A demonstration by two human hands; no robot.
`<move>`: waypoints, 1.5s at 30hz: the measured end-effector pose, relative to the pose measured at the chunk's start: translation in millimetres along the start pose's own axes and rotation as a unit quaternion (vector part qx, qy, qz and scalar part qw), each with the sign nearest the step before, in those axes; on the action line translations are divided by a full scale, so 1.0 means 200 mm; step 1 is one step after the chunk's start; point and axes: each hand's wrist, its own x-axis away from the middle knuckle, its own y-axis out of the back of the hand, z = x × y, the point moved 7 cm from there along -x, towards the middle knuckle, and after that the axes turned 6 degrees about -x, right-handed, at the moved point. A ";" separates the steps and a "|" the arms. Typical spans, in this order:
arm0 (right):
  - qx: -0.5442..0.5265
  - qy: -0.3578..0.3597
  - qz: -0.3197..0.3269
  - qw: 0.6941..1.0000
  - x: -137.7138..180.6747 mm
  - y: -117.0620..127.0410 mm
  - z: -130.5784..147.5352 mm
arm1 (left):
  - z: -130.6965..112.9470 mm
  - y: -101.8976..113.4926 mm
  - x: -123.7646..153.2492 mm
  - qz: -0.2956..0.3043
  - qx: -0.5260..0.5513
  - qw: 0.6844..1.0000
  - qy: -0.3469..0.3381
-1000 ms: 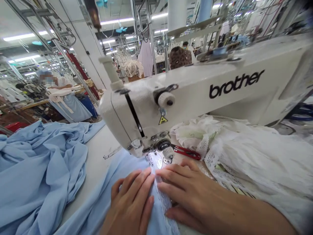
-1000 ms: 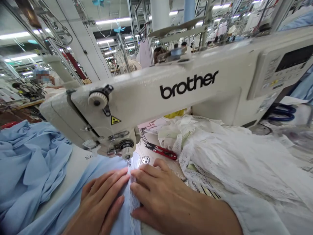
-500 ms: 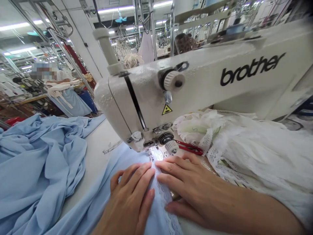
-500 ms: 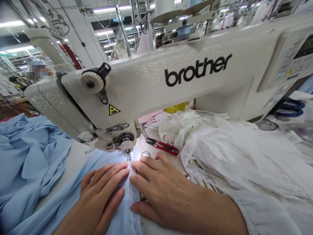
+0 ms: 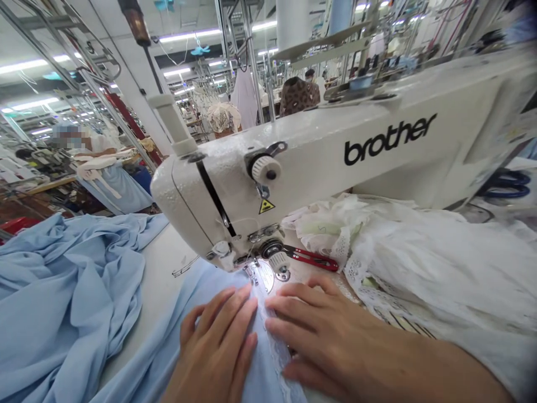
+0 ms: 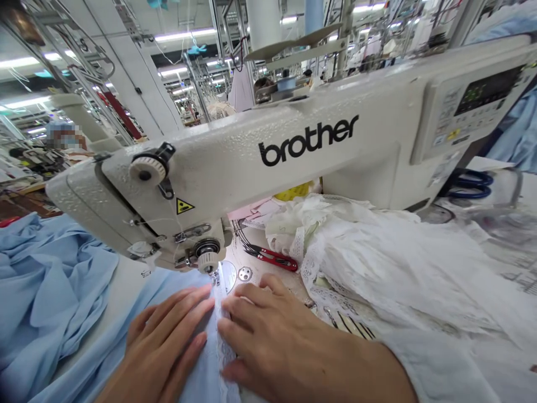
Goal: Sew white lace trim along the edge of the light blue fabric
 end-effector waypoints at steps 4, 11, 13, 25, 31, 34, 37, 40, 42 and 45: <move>0.010 0.036 -0.037 0.999 0.05 0.03 0.07 | -0.04 0.03 0.08 -0.023 -0.008 0.999 -0.024; 0.002 0.006 -0.012 1.000 0.04 0.02 0.06 | -0.04 -0.01 0.10 -0.032 0.009 0.999 -0.008; -0.005 0.005 -0.002 1.000 0.02 0.01 0.05 | -0.02 -0.02 0.08 -0.034 0.011 0.999 -0.009; -0.017 -0.012 0.020 1.000 -0.05 0.00 -0.02 | 0.05 -0.04 0.01 -0.034 0.009 0.999 0.003; 0.004 -0.013 0.002 1.000 -0.06 -0.01 -0.04 | 0.06 0.01 -0.04 -0.051 -0.002 0.999 0.005; 0.009 -0.001 0.010 1.000 -0.03 -0.02 -0.02 | 0.03 0.02 0.00 -0.052 -0.018 0.999 0.000; 0.008 0.016 0.009 1.000 0.00 -0.02 0.02 | -0.03 0.00 0.05 -0.052 -0.013 0.998 -0.015; 0.001 0.007 0.008 1.000 0.01 -0.02 0.02 | -0.06 0.00 0.07 -0.054 -0.009 0.998 -0.012; -0.005 0.007 0.007 1.000 0.00 -0.02 0.02 | -0.07 0.00 0.06 -0.052 -0.011 0.999 -0.010; -0.002 0.013 -0.007 1.000 -0.01 -0.02 0.02 | -0.06 0.00 0.05 -0.056 -0.015 0.998 -0.015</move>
